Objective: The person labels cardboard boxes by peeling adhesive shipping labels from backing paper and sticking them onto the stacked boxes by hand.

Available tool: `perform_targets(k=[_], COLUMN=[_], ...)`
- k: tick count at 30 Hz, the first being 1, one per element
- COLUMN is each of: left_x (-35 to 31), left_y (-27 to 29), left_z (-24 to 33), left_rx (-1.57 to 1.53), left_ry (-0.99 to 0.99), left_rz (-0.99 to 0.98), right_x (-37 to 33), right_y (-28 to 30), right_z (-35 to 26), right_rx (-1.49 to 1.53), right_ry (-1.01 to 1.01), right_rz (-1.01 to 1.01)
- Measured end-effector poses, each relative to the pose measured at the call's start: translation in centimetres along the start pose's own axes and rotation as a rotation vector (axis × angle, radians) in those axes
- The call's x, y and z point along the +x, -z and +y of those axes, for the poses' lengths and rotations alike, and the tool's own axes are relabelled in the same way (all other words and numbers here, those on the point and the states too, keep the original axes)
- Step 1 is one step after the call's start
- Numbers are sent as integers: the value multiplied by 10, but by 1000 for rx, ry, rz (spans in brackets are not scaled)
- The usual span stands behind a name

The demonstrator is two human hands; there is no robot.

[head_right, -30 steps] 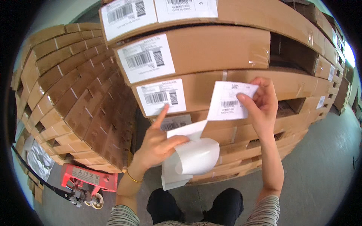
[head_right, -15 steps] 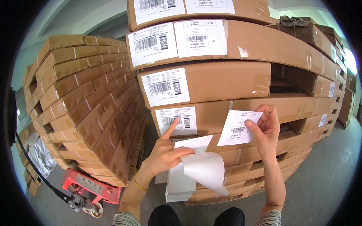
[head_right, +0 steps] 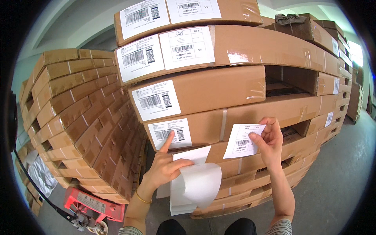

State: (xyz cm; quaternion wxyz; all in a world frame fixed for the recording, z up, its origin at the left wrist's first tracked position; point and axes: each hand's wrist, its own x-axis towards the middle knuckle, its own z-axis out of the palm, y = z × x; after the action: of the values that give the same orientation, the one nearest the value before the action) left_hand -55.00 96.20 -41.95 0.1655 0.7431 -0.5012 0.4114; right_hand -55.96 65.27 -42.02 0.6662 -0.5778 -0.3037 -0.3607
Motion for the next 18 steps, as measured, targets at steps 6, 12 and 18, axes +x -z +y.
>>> perform_targets(k=[6,12,18], left_x=[-8,-10,-8], left_y=[-5,-7,-7], left_z=[-12,-17,-15], left_rx=[-64,-68,-89], left_ry=[22,3,-50], left_rz=[10,-9,14], right_x=[0,2,5], right_y=[4,2,-5], right_z=[10,14,21], right_rx=[17,-28,-8], right_ry=[-11,-32,-33], right_rz=[42,24,19])
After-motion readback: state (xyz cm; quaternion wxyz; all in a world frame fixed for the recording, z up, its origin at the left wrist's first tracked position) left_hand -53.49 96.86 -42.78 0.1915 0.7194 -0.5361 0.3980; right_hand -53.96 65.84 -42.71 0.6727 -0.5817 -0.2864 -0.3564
